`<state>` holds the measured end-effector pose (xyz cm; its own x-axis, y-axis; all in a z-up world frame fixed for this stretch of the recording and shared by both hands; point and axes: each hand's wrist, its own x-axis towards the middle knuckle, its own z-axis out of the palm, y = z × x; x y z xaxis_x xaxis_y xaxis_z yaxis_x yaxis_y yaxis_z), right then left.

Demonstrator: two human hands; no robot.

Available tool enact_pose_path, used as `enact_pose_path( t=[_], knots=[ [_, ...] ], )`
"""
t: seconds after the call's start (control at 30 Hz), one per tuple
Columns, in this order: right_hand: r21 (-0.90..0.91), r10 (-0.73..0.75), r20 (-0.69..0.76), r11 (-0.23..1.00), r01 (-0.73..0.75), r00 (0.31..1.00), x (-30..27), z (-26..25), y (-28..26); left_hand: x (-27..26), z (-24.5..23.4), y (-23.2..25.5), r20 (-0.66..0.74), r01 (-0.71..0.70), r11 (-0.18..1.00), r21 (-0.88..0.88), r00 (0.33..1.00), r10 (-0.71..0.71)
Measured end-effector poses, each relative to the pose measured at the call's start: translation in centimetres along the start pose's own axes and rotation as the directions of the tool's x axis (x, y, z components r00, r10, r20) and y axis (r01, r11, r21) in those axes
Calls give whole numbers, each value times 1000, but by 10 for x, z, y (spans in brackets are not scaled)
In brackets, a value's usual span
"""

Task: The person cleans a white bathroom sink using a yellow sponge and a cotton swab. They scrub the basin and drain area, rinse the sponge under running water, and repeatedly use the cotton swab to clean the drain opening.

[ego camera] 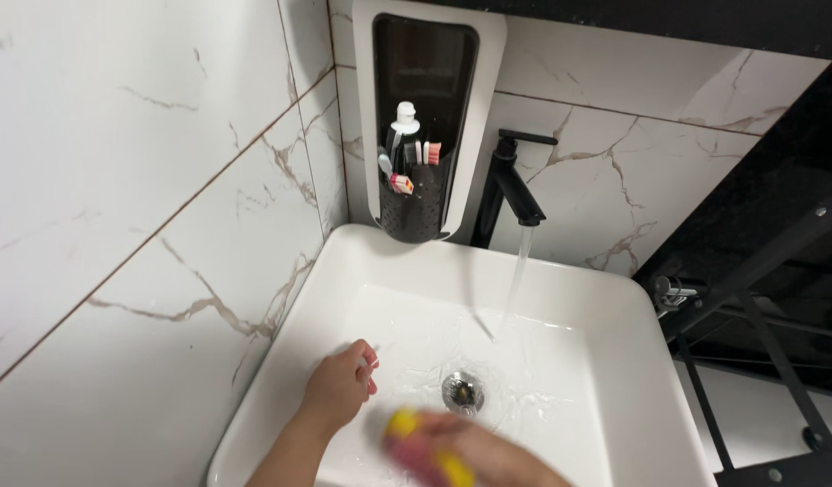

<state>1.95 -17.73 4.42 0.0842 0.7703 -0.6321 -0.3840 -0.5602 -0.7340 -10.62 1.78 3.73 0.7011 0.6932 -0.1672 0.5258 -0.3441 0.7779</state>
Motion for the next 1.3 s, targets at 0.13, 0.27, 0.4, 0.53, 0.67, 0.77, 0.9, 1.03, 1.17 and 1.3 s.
enact_pose_path(
  t=[0.13, 0.27, 0.4, 0.53, 0.67, 0.77, 0.9, 1.03, 1.17, 1.3],
  knots=[
    [321, -245, -116, 908, 269, 963, 5, -73, -37, 6, 14, 0, 36, 30, 987, -159, 999, -25],
    [312, -252, -371, 873, 376, 894, -11, -91, -106, 29, 42, 17, -4, 3, 1000, -6, 1000, -3],
    [317, -444, -299, 789, 527, 845, -10, -98, -143, 55, 72, 56, 302, 255, 962, -93, 928, -217],
    [322, -477, -263, 777, 542, 839, -6, -91, -164, 77, 107, 93, 361, 188, 942, -278, 929, -79],
    [233, -494, -392, 762, 604, 776, -13, -75, -182, 107, 131, 127, 389, 173, 871, -459, 921, 22],
    [145, -539, -357, 775, 615, 763, -26, -76, -192, 126, 146, 151, 426, 167, 875, -455, 903, 50],
    [-47, -607, -414, 759, 650, 679, -29, -90, -196, 137, 148, 179, 449, 190, 831, -523, 890, 79],
    [-164, -595, -534, 770, 617, 601, -25, -106, -190, 137, 129, 187, 419, 300, 798, -523, 906, -65],
    [-642, -813, -501, 580, 502, 298, -7, -120, -169, 125, 103, 154, 193, 59, 959, -276, 981, -5],
    [-936, -937, -343, 337, -97, 57, 20, -159, -154, 111, 86, 120, 133, 105, 989, -106, 987, -91]
  ],
)
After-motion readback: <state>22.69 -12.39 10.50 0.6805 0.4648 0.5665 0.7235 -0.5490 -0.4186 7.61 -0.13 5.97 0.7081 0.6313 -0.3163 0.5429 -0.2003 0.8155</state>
